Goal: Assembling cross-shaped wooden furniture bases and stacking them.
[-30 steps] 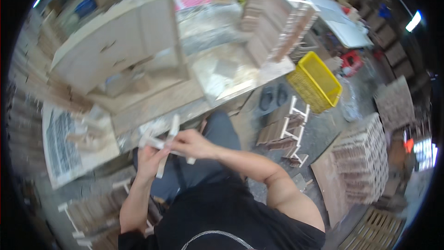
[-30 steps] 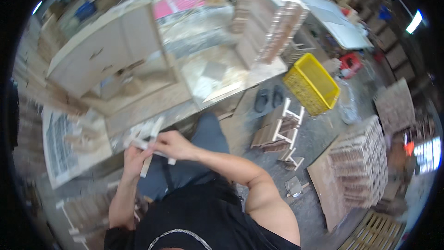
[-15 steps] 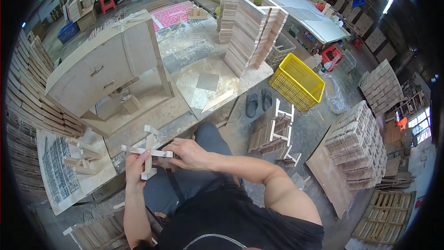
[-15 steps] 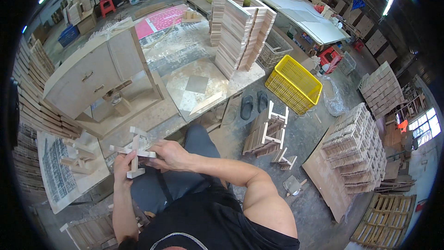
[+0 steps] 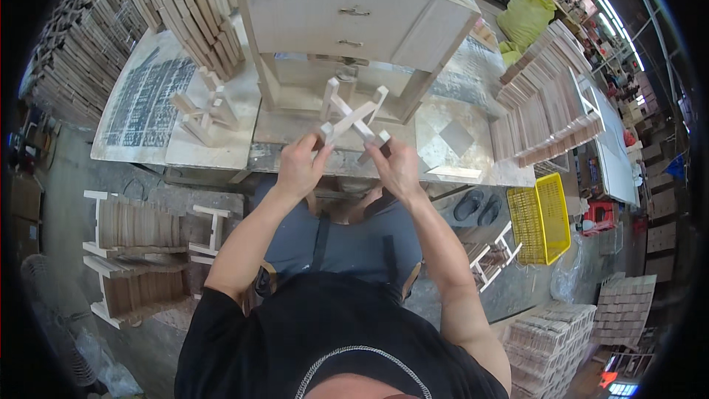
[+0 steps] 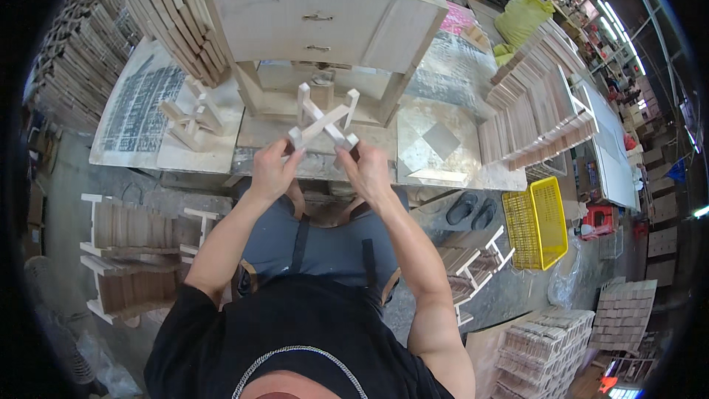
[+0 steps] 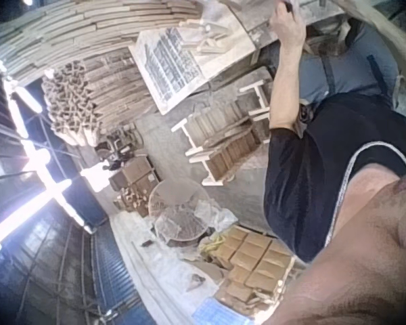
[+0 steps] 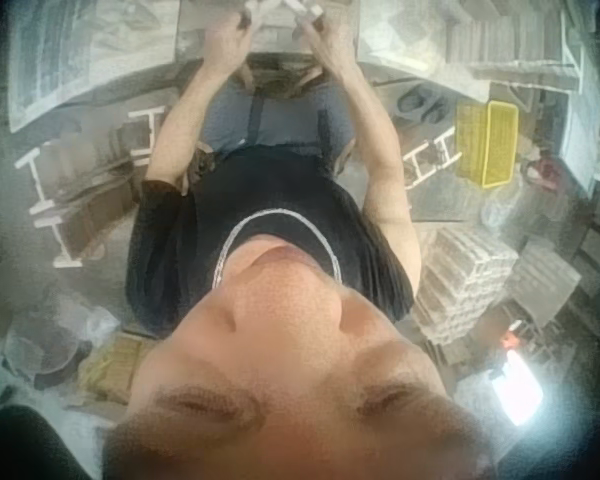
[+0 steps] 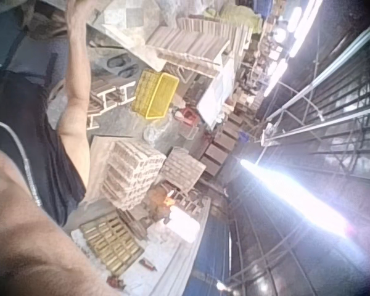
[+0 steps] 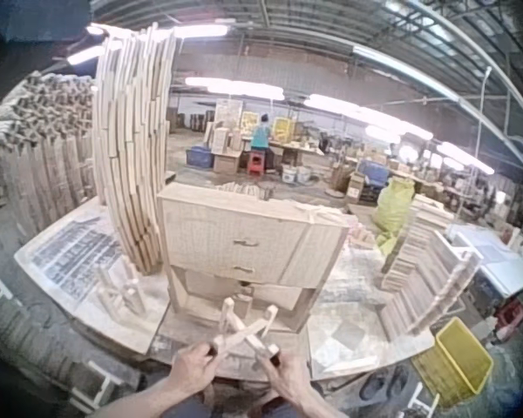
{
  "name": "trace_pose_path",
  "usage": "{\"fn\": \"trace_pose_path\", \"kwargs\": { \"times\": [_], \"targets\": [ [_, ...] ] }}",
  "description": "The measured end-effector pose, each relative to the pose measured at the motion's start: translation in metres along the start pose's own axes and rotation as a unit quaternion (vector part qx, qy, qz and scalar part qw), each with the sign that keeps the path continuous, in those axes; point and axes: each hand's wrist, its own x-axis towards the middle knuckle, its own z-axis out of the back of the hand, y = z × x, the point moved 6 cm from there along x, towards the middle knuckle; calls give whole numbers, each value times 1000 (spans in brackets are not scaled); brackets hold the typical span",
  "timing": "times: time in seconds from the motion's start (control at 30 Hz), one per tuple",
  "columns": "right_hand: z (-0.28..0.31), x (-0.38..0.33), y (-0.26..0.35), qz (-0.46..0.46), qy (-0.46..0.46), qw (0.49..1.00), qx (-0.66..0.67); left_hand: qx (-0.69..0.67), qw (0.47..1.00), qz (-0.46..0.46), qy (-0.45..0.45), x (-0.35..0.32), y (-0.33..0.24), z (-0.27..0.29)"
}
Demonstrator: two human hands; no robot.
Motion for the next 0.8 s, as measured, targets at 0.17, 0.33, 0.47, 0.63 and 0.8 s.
{"fn": "trace_pose_path", "kwargs": {
  "times": [0.17, 0.33, 0.47, 0.63, 0.8],
  "targets": [
    [-10, 57, 14, 54, -42, 997, -35, -9, 999, 21, -28, 43, 38, -5],
    [-18, 102, -9, 65, -59, 992, -86, -8, 999, 52, 1, 88, 73, -29],
    [-25, 125, -16, 66, -30, 989, -131, 46, 999, 30, 0, 103, 87, -33],
    [-32, 122, -27, 43, -8, 989, -143, 94, 995, 36, 29, 103, 87, -38],
    [-30, 123, -21, 45, 1, 988, -149, 110, 993, 30, 32, 108, 87, -35]
  ]
}}
